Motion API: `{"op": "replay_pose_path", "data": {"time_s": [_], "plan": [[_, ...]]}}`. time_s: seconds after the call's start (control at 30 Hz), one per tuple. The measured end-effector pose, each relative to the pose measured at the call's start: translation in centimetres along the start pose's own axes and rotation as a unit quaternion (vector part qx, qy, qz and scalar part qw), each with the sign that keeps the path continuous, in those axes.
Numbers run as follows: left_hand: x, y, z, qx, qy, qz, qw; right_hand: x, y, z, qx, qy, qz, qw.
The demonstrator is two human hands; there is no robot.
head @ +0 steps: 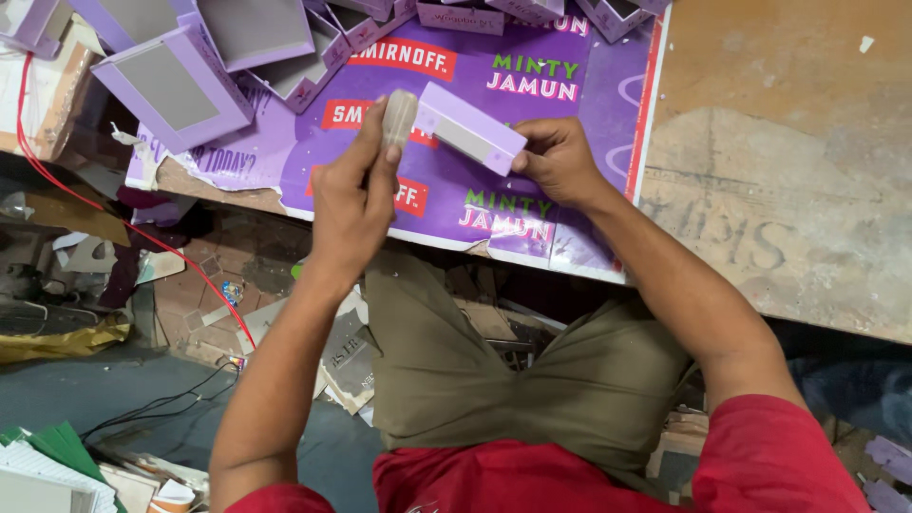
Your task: The person assembles small purple cardboard boxes by folding flaps and pressing edges to form the structure. They handle each box one at a time, repeatedly folding and aligning the sides, then placing the finished boxes on the table.
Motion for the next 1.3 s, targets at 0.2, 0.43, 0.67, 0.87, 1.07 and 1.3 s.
{"op": "replay_pose_path", "data": {"time_s": [0.2,0.43,0.67,0.87,1.07,1.3], "plan": [[-5.1,0.8,-0.4,-0.148,-0.015,0.107,0.983,-0.1,-1.0,-0.2,-0.040,-0.064,0.021,0.997],[-5.7,-1.0,0.1,-0.235,0.004,0.167,0.958,-0.1,-1.4,0.2,-0.082,-0.078,0.075,0.991],[-5.0,-3.0,-2.6,-0.200,0.004,0.216,0.956,0.1,-1.6,-0.4,-0.067,-0.070,0.066,0.993],[-3.4,-4.8,-4.9,-0.107,-0.002,0.251,0.962,0.4,-0.8,-1.2,-0.099,-0.033,0.085,0.991],[-4.3,-3.8,-3.0,-0.185,0.028,0.221,0.957,0.2,-1.4,-2.0,-0.101,-0.064,0.050,0.992],[-4.9,0.4,4.3,-0.263,0.033,0.159,0.951,0.9,-2.1,1.1,0.025,0.008,0.084,0.996]]}}
Point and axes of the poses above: each hand's wrist, its own x-axis away from the middle knuckle, its own y-axis out of the back of the hand, z = x × y, the point moved 2 cm from there along -x, towards the middle knuckle, and after that the axes turned 11 degrees about -y, right-handed, at the moved point
